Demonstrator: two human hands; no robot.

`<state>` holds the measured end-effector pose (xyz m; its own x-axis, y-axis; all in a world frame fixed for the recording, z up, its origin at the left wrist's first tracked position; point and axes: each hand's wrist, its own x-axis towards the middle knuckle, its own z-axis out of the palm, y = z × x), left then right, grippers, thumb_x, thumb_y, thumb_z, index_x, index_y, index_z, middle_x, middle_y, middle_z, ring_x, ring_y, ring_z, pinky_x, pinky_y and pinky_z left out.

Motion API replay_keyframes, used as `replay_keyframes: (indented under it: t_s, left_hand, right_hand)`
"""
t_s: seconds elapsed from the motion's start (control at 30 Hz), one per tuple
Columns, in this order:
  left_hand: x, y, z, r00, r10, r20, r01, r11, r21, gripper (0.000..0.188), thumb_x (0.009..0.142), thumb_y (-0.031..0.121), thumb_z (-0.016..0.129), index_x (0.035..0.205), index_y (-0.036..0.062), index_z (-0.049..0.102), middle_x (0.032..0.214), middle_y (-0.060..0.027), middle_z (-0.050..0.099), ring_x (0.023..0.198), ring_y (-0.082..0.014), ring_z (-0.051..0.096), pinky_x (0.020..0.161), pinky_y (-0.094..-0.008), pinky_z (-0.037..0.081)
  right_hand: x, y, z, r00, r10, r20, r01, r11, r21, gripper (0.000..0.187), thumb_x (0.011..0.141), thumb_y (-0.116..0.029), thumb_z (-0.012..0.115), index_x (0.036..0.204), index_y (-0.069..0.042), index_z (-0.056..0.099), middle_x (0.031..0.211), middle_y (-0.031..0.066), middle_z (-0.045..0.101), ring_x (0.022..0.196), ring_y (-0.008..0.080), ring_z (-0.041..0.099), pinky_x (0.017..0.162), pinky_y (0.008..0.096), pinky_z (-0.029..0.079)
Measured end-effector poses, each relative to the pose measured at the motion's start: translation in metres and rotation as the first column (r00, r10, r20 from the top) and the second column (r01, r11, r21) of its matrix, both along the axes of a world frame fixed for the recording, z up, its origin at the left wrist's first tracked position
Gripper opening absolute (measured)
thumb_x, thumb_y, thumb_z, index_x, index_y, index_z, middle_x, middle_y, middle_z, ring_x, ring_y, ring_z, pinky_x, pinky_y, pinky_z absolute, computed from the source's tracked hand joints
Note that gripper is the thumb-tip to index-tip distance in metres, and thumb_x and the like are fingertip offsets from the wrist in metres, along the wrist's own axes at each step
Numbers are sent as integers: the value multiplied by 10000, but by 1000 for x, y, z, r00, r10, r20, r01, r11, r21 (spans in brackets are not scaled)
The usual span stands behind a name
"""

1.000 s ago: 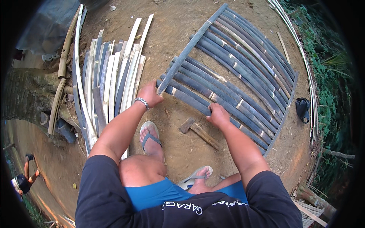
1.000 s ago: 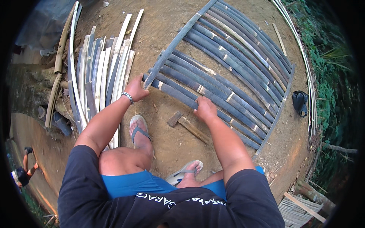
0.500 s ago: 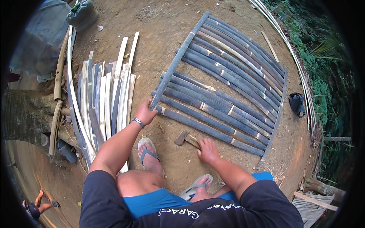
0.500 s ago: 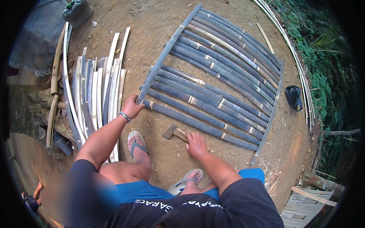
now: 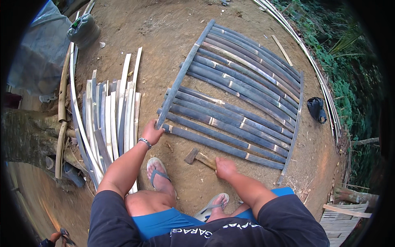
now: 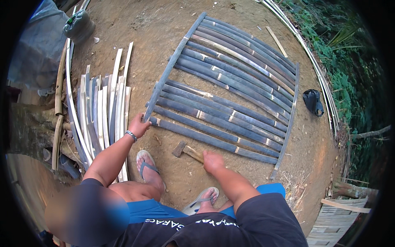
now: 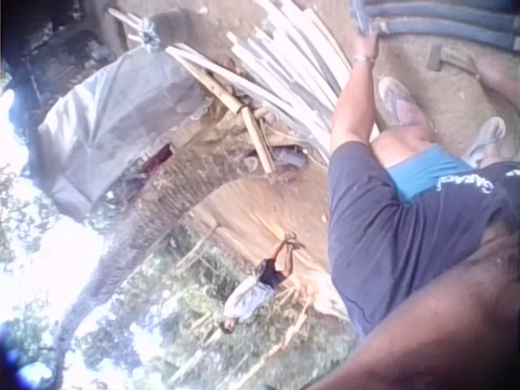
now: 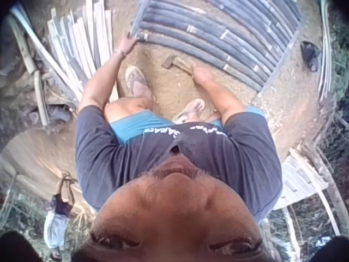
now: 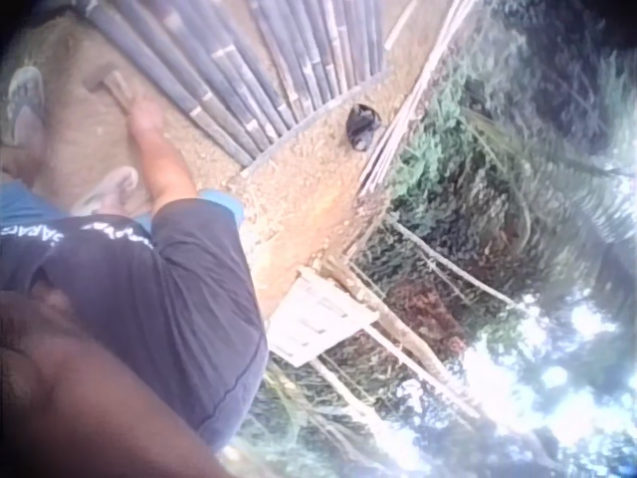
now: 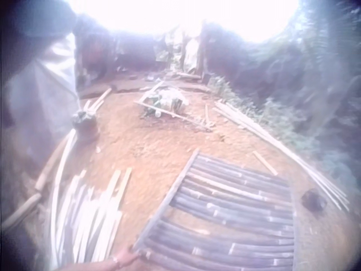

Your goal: The person constructs a lattice structure by hammering nails into bamboo slats to secure them to horizontal support pieces.

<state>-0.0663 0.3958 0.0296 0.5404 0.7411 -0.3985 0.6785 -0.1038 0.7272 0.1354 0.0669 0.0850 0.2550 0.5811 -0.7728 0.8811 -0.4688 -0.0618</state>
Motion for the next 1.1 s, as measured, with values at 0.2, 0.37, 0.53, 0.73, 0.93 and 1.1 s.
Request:
replay_keyframes:
  t_s: [0.2, 0.37, 0.53, 0.73, 0.93, 1.1]
  left_hand:
    - [0, 0, 5, 1000, 10, -13, -10, 1000, -22, 474, 848, 185, 746, 1242, -15, 574, 820, -97, 699, 678, -161, 667, 615, -321, 523]
    - [-7, 2, 0, 1000, -21, -20, 22, 1000, 9, 492, 848, 197, 750, 1260, -9, 576, 830, -98, 705, 700, -166, 673, 639, -333, 531]
    - [0, -5, 18, 1000, 21, -20, -22, 997, -79, 548, 847, 209, 759, 1315, -2, 568, 834, -96, 706, 700, -168, 671, 637, -336, 530]
    - [-15, -4, 3, 1000, 30, -3, -31, 997, -64, 599, 815, 279, 771, 1283, -41, 576, 1146, -257, 688, 1066, -362, 676, 940, -413, 512]
    - [-21, -6, 9, 999, 27, 18, -23, 985, -170, 601, 819, 265, 771, 1302, -34, 575, 1110, -222, 708, 1015, -332, 693, 912, -391, 525]
    - [-27, -4, 3, 998, 55, 43, -44, 972, -229, 577, 826, 236, 770, 1300, -32, 580, 1066, -187, 722, 956, -275, 701, 874, -366, 535]
  right_hand:
    - [-11, -7, 0, 993, -99, -68, 98, 995, -23, 553, 835, -278, 739, 1272, -28, 511, 1230, 198, 634, 1157, 361, 638, 1002, 438, 517]
    - [-15, -15, -10, 965, -217, -150, 225, 974, 37, 572, 821, -271, 729, 1258, -4, 474, 1256, 262, 612, 1196, 418, 598, 1021, 468, 490]
    - [-9, -17, -4, 958, -220, -186, 231, 972, 37, 507, 848, -220, 685, 1259, -18, 467, 1236, 260, 631, 1183, 426, 603, 1009, 481, 489]
    - [-7, -9, -5, 958, -243, -150, 246, 969, 1, 416, 890, -180, 634, 1244, -31, 476, 1193, 250, 665, 1148, 428, 626, 977, 496, 496]
    - [-3, 1, 15, 962, -231, -149, 221, 972, -78, 384, 1051, -247, 358, 1302, -16, 533, 1245, 247, 660, 1191, 412, 617, 1028, 473, 472]
    - [2, 3, 7, 981, -114, -154, 101, 990, -95, 427, 969, -284, 629, 1290, -28, 515, 1213, 249, 668, 1156, 402, 635, 994, 478, 489]
